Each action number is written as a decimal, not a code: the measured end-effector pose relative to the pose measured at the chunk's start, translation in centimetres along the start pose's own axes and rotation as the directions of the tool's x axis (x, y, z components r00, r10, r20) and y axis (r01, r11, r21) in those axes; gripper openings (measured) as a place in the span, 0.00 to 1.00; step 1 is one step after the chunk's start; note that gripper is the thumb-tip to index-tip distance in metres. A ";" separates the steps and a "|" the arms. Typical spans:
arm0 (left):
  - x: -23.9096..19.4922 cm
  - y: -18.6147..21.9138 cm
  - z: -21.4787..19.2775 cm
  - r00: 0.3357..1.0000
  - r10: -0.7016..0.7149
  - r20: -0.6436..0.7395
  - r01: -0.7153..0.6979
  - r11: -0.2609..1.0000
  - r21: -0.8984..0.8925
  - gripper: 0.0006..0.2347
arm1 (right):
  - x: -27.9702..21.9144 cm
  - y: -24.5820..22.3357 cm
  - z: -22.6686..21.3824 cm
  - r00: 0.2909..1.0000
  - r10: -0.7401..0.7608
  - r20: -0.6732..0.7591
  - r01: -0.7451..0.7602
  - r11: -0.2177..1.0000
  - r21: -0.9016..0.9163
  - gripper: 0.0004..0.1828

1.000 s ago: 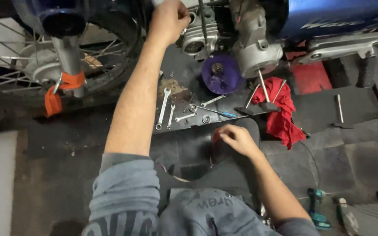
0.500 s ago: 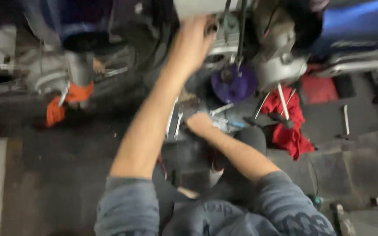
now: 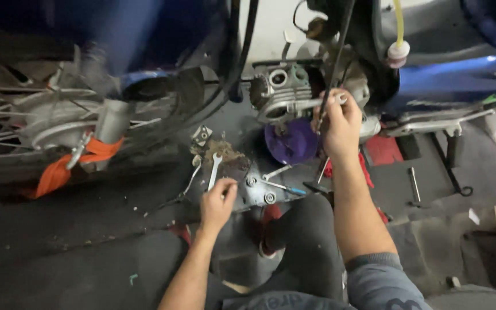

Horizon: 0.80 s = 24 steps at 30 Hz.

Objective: The person works on a motorcycle engine, using a wrench to tighten bolts on the cylinder head. They also use a screwdriver to adjust components within the engine casing.

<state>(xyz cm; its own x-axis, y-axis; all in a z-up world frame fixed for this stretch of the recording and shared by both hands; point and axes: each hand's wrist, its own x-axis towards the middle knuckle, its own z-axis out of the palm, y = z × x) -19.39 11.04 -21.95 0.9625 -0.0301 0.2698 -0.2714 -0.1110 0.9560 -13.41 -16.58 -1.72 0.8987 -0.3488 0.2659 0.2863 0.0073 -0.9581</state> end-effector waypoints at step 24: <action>1.3 1.4 -0.2 0.969 -0.039 0.245 0.027 0.998 0.050 0.07 | 9.4 -3.0 7.0 0.928 -0.285 0.240 0.368 0.605 -0.706 0.06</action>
<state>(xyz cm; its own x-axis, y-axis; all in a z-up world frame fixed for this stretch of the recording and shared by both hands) -18.50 11.10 -20.25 0.9432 -0.2684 0.1959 -0.2445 -0.1616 0.9561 -3.49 -13.28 4.37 0.8321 -0.1008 0.5453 0.2695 -0.7860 -0.5564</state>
